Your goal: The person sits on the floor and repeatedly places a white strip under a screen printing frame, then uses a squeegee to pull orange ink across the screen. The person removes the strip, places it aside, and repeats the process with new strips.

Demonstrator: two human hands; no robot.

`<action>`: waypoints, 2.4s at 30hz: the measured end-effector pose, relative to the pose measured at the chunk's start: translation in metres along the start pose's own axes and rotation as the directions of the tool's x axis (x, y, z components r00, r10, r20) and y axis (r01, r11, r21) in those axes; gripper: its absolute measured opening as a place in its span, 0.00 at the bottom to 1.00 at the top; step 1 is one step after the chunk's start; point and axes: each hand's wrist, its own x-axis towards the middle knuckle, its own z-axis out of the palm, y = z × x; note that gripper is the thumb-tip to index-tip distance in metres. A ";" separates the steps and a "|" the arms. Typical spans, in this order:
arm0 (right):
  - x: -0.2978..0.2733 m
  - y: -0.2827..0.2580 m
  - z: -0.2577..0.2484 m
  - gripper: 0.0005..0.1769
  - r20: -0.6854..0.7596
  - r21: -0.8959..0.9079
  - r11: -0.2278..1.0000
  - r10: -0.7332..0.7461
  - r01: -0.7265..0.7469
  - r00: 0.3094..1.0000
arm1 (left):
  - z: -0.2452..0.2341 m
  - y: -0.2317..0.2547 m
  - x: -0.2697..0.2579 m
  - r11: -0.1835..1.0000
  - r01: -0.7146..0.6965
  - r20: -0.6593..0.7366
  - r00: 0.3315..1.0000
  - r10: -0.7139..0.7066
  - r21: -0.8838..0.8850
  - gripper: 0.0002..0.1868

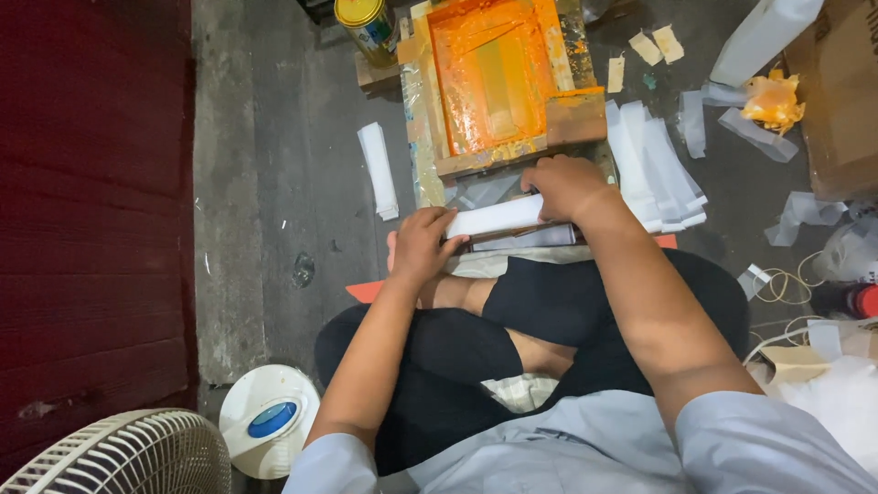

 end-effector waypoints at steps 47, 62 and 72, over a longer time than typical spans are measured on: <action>-0.015 0.016 -0.017 0.04 -0.046 0.487 0.872 -0.039 0.057 0.998 | 0.008 0.007 -0.003 0.990 0.078 -0.091 0.992 -0.088 -0.115 0.32; -0.021 0.017 -0.027 0.09 -0.149 0.728 0.660 -0.111 0.185 0.983 | -0.060 0.041 0.049 0.397 0.333 0.052 0.817 -0.574 -0.855 0.15; 0.022 0.000 0.025 0.10 -0.278 0.926 0.242 -0.080 0.289 0.957 | -0.018 0.116 0.030 0.196 0.324 0.149 0.788 -0.598 -0.926 0.37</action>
